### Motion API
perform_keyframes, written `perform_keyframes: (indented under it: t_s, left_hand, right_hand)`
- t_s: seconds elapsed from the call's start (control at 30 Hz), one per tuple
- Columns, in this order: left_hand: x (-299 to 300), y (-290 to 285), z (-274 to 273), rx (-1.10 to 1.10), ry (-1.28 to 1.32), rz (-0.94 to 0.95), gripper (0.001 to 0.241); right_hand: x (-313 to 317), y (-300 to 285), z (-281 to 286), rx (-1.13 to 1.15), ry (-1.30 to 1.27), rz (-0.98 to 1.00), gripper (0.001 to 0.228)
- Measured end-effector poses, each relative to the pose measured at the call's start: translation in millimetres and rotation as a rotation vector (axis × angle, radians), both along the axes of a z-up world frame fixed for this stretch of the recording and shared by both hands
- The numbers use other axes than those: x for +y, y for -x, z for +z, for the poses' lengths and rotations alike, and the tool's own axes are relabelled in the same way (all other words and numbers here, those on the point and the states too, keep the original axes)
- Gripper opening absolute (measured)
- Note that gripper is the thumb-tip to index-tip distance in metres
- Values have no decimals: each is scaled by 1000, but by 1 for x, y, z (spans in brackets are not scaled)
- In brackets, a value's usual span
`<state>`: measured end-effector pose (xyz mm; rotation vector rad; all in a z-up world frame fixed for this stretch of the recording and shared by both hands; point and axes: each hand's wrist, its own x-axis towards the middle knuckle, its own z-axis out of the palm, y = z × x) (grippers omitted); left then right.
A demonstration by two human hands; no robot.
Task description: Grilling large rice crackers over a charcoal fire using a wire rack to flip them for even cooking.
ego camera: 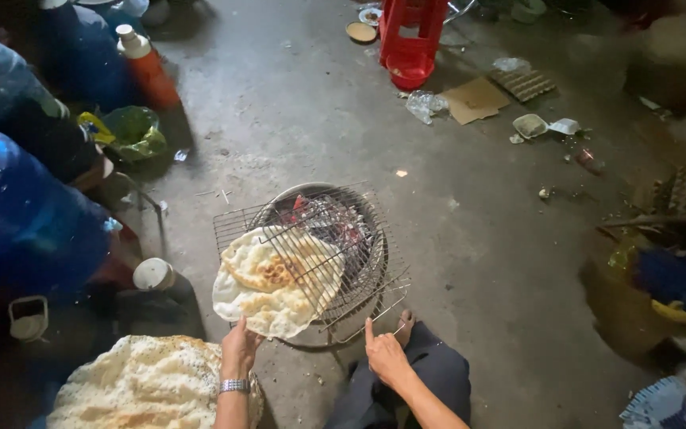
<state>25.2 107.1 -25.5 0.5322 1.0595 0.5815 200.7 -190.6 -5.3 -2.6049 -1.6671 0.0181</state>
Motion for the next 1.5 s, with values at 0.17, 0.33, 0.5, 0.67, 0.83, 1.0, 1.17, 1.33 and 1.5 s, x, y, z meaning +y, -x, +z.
perform_keyframes:
  t_s: [0.17,0.33,0.5,0.67,0.83,1.0,1.17,1.33,1.5]
  left_hand:
    - [-36,14,64,137,-58,-61,36]
    - [-67,30,66,310,-114,-159,42]
    - [-77,45,12,272,-40,-183,42]
    - [-85,43,9,281,-81,-185,46]
    - [-93,34,17,478,-303,-267,47]
    - [-98,23,9,890,-1017,-380,71]
    - [-99,8,11,884,-1380,-368,79]
    - [-98,-9,23,876,-1615,-408,98]
    - [-94,-22,22,899,-1728,-511,91]
  right_hand:
    - [-1,-3,-9,15,18,17,66]
    - [-2,-4,-9,7,58,36,66]
    - [0,-3,-6,35,59,25,69]
    - [0,-3,-11,38,60,37,69]
    - [-1,-5,-12,64,26,34,68]
    - [0,-4,-4,71,61,33,67]
    - [-2,-6,-21,111,1,1,66]
    - [-1,-6,-13,99,5,19,69]
    - [0,-5,-8,97,21,7,66]
